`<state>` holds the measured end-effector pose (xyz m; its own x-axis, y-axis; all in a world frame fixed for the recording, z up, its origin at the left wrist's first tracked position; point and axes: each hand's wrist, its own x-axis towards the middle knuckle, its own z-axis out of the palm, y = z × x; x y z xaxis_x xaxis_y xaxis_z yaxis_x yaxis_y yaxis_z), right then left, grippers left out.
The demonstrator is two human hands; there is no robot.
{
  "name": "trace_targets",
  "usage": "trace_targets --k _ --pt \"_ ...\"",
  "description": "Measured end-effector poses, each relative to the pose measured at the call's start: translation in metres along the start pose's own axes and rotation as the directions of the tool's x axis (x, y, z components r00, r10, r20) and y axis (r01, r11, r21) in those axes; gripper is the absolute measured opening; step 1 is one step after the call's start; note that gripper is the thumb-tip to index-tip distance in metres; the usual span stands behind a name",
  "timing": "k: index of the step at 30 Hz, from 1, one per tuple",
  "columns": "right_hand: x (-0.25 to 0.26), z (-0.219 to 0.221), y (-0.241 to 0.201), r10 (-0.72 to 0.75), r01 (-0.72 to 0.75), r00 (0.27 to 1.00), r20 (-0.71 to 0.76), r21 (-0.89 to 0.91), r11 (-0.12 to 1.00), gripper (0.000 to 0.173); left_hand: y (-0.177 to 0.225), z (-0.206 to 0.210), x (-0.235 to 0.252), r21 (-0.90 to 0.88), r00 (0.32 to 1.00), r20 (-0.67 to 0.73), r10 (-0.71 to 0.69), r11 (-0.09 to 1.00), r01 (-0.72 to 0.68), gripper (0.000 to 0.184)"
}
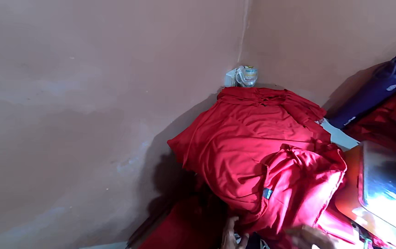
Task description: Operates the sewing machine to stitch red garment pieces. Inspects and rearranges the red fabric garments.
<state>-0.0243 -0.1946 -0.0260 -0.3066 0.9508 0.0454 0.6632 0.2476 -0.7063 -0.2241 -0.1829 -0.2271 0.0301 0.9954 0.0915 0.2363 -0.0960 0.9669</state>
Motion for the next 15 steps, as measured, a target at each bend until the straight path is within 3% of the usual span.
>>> trace_targets --k 2,4,5,7,11,13,15 --pt "0.039 -0.024 0.000 -0.130 0.079 0.969 -0.212 -0.231 0.970 0.027 -0.002 0.008 0.006 0.073 1.000 -0.025 0.015 0.997 -0.013 0.037" --pt "0.086 -0.042 0.004 -0.205 0.035 0.903 -0.377 -0.410 0.911 0.027 0.002 0.009 0.011 0.157 0.996 -0.078 0.046 0.987 -0.033 0.035" --pt "0.109 -0.049 0.004 -0.159 -0.035 0.899 -0.409 -0.428 0.903 0.025 0.003 0.007 0.013 0.182 0.995 -0.092 0.032 0.983 -0.015 0.037" --pt "0.149 -0.057 0.010 0.068 -0.237 0.917 -0.392 -0.402 0.884 0.024 0.004 -0.001 0.013 0.243 0.995 -0.095 -0.004 0.970 0.027 0.033" --pt "0.194 -0.050 0.030 0.421 -0.519 0.855 -0.304 -0.478 0.709 0.035 0.001 -0.021 0.001 0.365 0.996 -0.020 -0.090 0.927 0.091 0.035" --pt "0.192 -0.042 0.030 0.452 -0.562 0.827 -0.335 -0.497 0.661 0.032 -0.003 -0.030 -0.004 0.349 0.994 0.001 -0.107 0.932 0.100 0.037" --pt "0.180 -0.045 0.020 0.359 -0.531 0.840 -0.406 -0.484 0.696 0.030 -0.004 -0.036 -0.008 0.348 0.995 -0.011 -0.097 0.933 0.095 0.036"
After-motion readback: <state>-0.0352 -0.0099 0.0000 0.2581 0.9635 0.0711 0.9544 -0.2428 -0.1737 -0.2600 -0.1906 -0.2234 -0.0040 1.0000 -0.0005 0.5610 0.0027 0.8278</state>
